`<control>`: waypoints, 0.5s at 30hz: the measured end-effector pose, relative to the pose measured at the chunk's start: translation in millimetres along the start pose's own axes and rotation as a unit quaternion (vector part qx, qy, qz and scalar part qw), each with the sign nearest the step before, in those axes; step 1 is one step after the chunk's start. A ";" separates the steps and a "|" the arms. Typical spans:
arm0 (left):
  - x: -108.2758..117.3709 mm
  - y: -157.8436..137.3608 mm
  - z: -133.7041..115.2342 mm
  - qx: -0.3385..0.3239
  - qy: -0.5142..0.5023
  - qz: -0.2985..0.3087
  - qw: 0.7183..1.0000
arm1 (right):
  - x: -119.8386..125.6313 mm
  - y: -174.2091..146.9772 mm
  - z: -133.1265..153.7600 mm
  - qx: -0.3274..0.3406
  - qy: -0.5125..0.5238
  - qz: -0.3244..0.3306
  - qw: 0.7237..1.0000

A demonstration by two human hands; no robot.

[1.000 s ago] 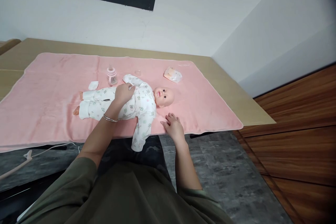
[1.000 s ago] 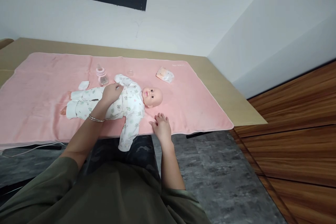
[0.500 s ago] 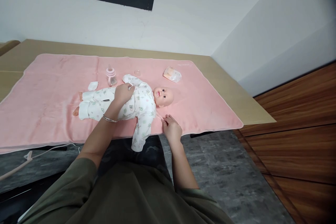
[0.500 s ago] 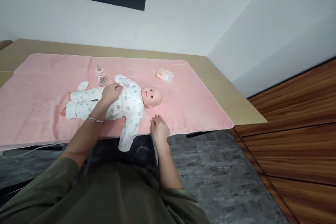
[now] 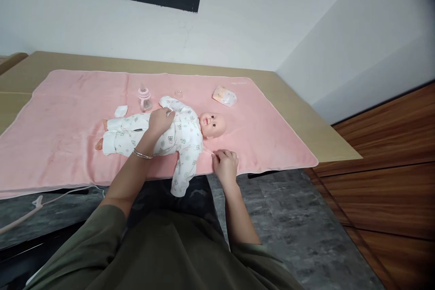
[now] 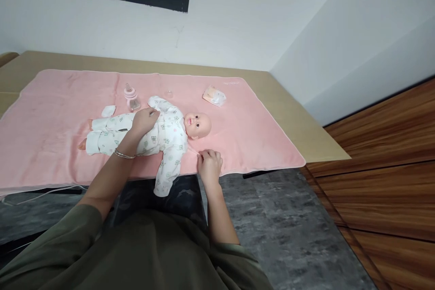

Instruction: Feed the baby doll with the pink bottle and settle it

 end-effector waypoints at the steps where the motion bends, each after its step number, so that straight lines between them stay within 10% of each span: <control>1: 0.2 -0.1 -0.1 0.001 0.001 0.001 1.000 | 0.9 0.3 2.1 0.001 -0.020 0.009 1.000; 15: 0.4 -0.6 0.4 0.006 -0.005 -0.001 1.000 | -3.2 17.9 17.6 0.056 -0.109 0.071 0.990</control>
Point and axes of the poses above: each hand's wrist, its own y-axis towards the middle knuckle, its own x-axis out of the back of the hand, z = x × y, the point moved 5 cm from there along y, towards the middle knuckle
